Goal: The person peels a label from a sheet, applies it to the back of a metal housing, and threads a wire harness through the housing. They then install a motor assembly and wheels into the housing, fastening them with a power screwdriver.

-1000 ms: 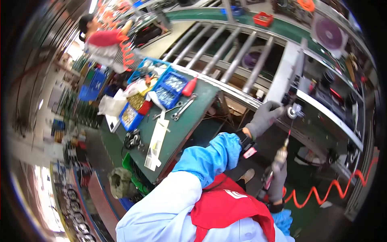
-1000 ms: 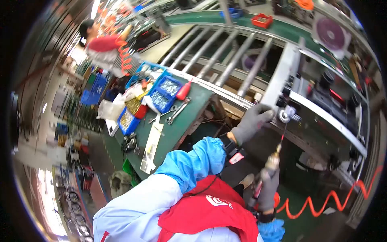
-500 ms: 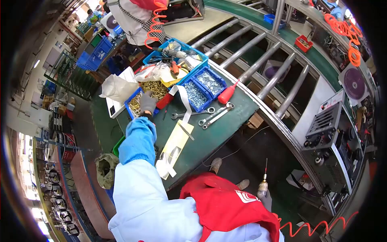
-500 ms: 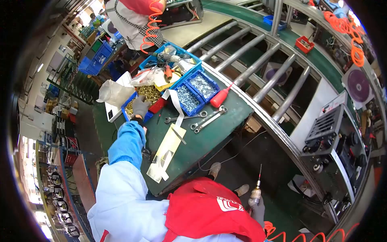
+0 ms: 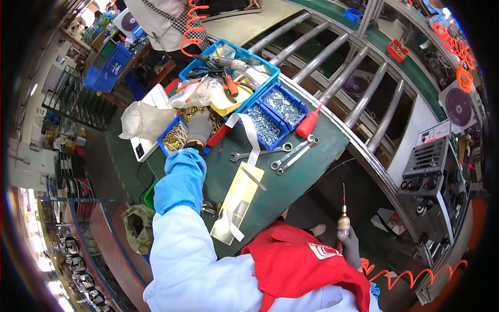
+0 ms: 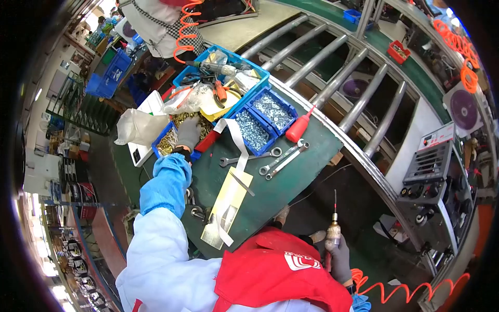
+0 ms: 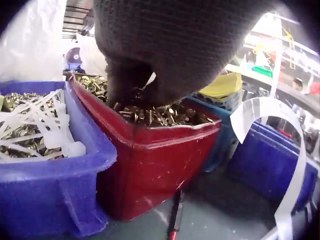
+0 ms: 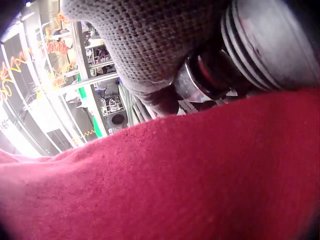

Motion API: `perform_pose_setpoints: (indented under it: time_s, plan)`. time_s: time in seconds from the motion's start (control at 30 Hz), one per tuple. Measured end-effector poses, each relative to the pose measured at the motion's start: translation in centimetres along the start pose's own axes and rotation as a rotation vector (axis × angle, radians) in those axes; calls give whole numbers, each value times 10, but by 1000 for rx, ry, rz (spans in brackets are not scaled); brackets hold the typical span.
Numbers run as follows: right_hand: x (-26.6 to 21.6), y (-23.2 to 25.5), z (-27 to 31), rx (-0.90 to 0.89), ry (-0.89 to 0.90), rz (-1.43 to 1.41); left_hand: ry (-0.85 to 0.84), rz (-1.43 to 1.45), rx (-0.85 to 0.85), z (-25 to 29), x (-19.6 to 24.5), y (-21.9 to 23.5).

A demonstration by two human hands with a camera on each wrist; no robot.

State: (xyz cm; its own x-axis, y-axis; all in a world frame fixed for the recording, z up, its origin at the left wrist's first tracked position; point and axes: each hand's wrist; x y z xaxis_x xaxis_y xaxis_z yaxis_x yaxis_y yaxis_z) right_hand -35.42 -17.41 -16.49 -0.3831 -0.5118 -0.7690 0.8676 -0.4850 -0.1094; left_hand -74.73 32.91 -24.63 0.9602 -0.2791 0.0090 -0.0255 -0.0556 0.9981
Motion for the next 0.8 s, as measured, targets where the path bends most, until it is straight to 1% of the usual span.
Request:
perform_pose_setpoints:
  time_s: [0.1, 0.13, 0.17, 0.2, 0.27, 0.3, 0.37, 0.43, 0.47, 0.53, 0.57, 0.67, 0.7, 0.73, 0.8]
  plan:
    - [-14, -5, 6, -30, -90, 13, 42, 219, 78, 7, -10, -7]
    - [-11, -2, 6, -30, -73, 12, 50, 291, 108, 7, -16, -8]
    - [-4, 3, 5, -29, -57, 11, 96, 413, 114, 6, -19, -6]
    - [1, 6, 5, -26, -43, 10, 245, 693, 151, 7, -21, -4]
    - [4, 12, 9, -24, -31, 9, 557, 1255, 212, 24, -7, 30]
    - [4, 16, 10, -26, -22, 13, 535, 1500, 267, 25, -25, 20]
    - [6, 24, 11, -27, -20, 31, 520, 1966, 441, 29, -47, -1]
    - [10, 32, 12, -39, -12, 30, 521, 2458, 432, 42, -44, 21]
    - [12, 36, 12, -47, -6, 21, 487, 2589, 354, 51, -40, 33]
    - [11, 40, 16, -57, 15, 10, 406, 2843, 167, 69, -8, 67]
    - [6, 39, 21, -58, 31, 6, 534, 2771, 194, 74, 18, 89]
    - [-3, 46, 28, -92, 45, 32, 401, 2739, -124, 62, 56, 81]
    - [-6, 51, 32, -100, 42, 42, 430, 2619, -106, 67, 92, 94]
    - [-13, 51, 38, -109, 37, 37, 310, 2615, -287, 73, 122, 104]
    - [-28, 54, 52, -106, 25, 7, 81, 2499, -598, 76, 182, 103]
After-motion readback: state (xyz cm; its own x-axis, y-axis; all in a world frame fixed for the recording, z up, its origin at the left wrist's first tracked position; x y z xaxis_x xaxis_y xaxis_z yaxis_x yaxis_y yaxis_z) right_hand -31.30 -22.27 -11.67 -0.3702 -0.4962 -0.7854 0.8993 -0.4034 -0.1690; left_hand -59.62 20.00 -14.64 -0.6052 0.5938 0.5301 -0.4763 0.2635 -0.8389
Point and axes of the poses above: each hand's wrist, its own z-axis away from the middle knuckle, its own y-axis out of the back of the hand, x = y × z, and after that the axes turned 2 degrees about -x, right-handed
